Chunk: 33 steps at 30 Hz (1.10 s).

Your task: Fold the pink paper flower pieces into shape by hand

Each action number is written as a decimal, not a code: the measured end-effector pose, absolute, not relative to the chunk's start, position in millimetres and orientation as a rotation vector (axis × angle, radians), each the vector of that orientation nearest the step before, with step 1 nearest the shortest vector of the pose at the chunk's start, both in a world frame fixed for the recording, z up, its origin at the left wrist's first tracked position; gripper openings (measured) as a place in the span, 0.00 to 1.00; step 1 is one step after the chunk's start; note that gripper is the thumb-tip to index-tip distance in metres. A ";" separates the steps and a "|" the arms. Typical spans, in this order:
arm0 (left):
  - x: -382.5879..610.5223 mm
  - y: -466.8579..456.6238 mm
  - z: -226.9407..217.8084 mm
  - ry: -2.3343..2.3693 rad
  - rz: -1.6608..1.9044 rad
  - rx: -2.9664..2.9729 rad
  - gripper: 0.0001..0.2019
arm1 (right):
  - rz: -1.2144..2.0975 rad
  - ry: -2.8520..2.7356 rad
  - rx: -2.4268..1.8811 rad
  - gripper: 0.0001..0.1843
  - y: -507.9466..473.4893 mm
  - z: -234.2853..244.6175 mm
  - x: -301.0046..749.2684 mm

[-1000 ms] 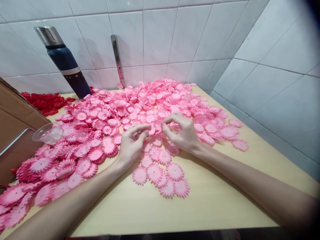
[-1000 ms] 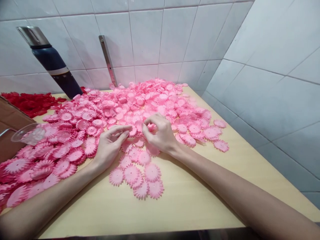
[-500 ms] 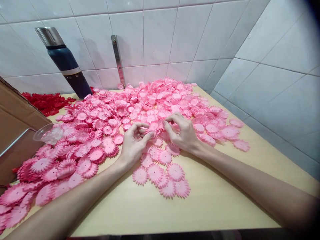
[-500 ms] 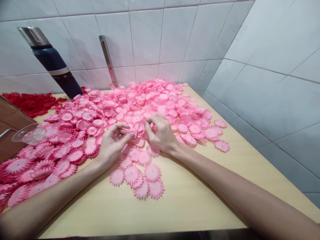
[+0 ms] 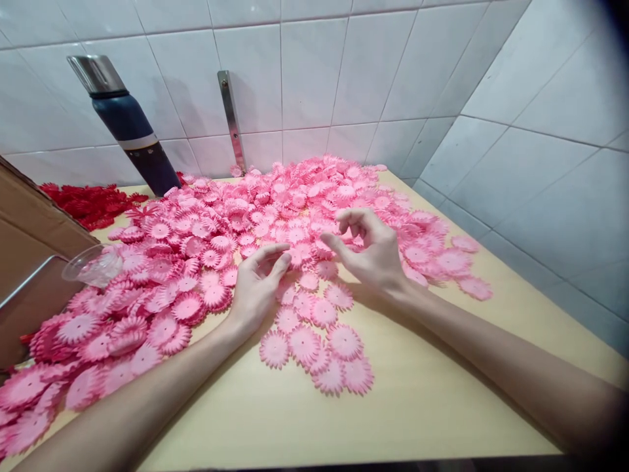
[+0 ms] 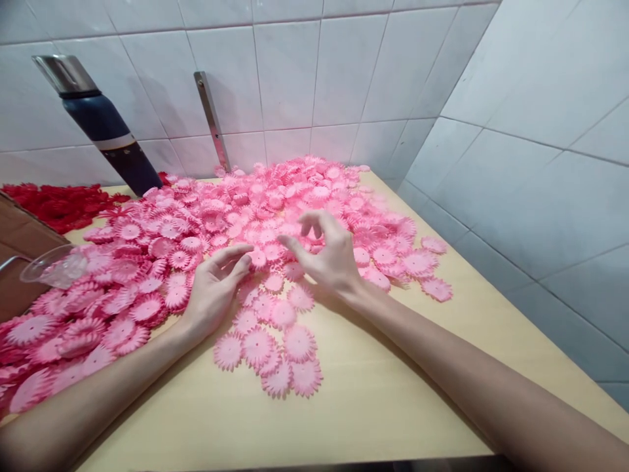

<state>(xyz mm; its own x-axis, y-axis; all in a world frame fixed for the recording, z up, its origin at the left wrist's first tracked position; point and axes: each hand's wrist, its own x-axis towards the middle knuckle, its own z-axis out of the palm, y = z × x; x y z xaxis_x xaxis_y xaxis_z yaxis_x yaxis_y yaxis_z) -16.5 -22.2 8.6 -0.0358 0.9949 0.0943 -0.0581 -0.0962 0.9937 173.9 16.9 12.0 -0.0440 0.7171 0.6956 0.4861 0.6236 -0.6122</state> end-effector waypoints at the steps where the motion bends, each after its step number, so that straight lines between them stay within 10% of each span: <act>1: -16.6 -22.3 8.7 1.125 1.317 1.210 0.14 | 0.246 -1.779 -0.920 0.11 12.9 12.0 169.7; 33: -20.9 -19.5 3.1 1.016 1.303 1.241 0.15 | 1.035 -1.692 -0.842 0.05 5.9 7.4 170.0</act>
